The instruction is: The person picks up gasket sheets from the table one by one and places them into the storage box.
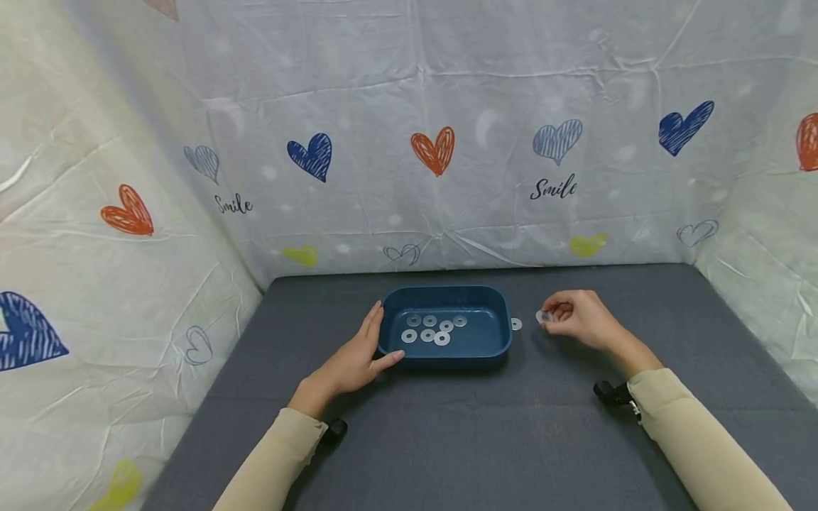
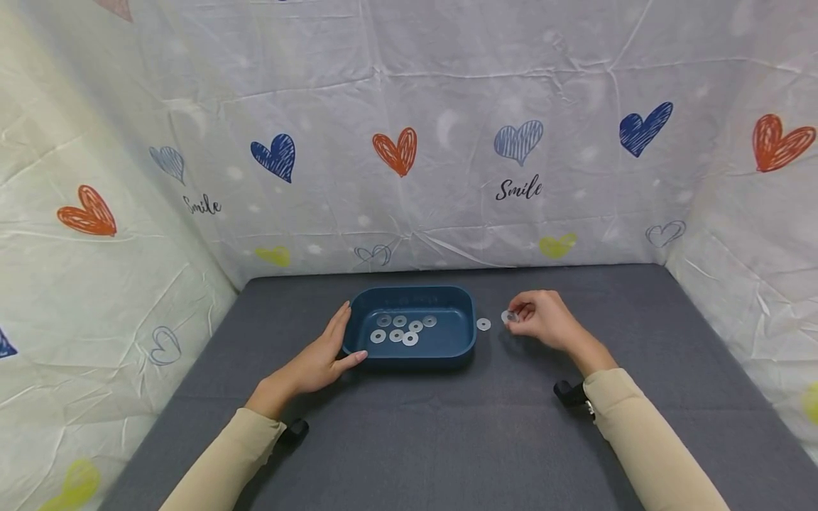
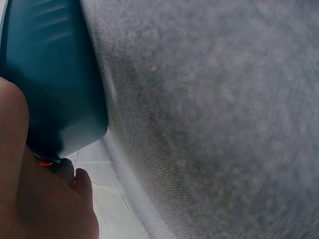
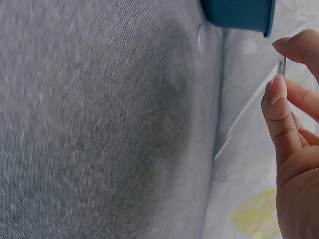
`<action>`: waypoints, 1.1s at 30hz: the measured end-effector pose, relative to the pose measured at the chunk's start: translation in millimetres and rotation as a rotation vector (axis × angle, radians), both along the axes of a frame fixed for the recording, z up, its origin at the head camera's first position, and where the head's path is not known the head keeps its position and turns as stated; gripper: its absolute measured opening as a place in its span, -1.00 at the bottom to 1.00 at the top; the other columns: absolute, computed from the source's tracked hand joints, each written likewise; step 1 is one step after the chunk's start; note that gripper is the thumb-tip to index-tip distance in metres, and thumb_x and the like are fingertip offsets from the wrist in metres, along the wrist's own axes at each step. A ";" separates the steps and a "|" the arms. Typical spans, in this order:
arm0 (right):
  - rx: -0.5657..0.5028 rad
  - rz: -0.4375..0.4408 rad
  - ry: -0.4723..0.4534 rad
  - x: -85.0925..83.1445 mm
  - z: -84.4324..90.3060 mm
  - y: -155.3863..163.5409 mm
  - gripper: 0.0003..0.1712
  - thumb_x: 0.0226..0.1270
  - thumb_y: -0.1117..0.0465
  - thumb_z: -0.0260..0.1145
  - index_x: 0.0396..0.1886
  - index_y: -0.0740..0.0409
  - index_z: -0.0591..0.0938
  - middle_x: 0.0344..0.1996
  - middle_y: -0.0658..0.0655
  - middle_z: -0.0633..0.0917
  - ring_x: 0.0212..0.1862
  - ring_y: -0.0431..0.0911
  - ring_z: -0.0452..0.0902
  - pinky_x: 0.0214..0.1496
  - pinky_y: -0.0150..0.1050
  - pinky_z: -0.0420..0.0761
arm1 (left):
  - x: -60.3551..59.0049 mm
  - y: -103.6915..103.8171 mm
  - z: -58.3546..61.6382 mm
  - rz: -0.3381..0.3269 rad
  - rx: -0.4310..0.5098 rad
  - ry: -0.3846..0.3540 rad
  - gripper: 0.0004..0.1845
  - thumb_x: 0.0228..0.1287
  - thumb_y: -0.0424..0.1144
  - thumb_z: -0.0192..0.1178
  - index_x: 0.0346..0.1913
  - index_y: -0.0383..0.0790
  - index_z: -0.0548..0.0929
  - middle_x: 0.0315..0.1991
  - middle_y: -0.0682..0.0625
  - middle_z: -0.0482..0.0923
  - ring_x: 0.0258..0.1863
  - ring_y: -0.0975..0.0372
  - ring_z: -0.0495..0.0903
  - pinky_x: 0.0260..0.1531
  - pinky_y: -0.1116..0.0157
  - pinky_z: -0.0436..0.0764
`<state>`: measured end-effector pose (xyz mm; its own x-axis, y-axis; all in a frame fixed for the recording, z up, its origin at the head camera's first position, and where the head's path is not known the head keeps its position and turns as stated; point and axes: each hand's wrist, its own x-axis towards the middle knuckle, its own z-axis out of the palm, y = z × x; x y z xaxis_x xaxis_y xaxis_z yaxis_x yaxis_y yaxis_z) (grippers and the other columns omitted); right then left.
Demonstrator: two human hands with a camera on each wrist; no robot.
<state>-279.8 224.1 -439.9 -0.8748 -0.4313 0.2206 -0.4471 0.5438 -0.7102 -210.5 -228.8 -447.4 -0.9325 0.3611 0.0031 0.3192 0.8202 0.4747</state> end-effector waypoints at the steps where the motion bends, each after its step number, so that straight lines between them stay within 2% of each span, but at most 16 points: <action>1: -0.007 0.001 0.000 1.6 1.1 -1.2 -0.76 0.22 0.33 0.54 -0.14 0.30 0.74 -0.38 0.07 0.72 -0.35 -0.11 0.62 -0.34 -0.29 0.64 | 0.2 0.0 0.2 -0.002 0.002 0.000 0.15 0.43 0.38 0.06 0.65 -0.26 -0.31 0.67 -0.12 -0.45 0.61 -0.07 -0.05 0.47 -0.11 0.18; 10: -0.047 0.019 0.082 12.0 11.1 -18.2 -0.75 0.18 0.35 0.55 -0.13 0.27 0.75 -0.39 0.05 0.70 -0.37 -0.14 0.60 -0.33 -0.30 0.64 | -0.4 -1.3 0.5 -0.008 0.009 0.014 0.15 0.42 0.39 0.05 0.65 -0.27 -0.30 0.67 -0.14 -0.43 0.61 -0.08 -0.05 0.47 -0.11 0.19; 16: -0.086 0.050 0.101 15.4 15.4 -31.5 -0.74 0.15 0.40 0.55 -0.14 0.29 0.76 -0.39 0.08 0.71 -0.38 -0.16 0.61 -0.32 -0.31 0.64 | -0.2 -1.5 0.9 -0.011 0.007 0.016 0.15 0.42 0.39 0.04 0.65 -0.28 -0.30 0.67 -0.15 -0.43 0.61 -0.07 -0.06 0.47 -0.10 0.20; 33: -0.145 0.148 0.081 12.1 15.5 -91.0 -0.77 0.17 0.34 0.56 -0.16 0.25 0.77 -0.36 0.08 0.71 -0.36 -0.13 0.61 -0.28 -0.29 0.66 | 1.2 -0.9 -0.9 -0.007 0.006 0.012 0.15 0.43 0.39 0.05 0.66 -0.24 -0.32 0.68 -0.10 -0.45 0.62 -0.05 -0.06 0.47 -0.09 0.20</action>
<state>-267.6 133.1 -424.4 -0.7816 -0.5121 0.3562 -0.5728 0.3632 -0.7348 -209.2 -229.7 -448.3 -0.9300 0.3673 0.0165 0.3303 0.8150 0.4760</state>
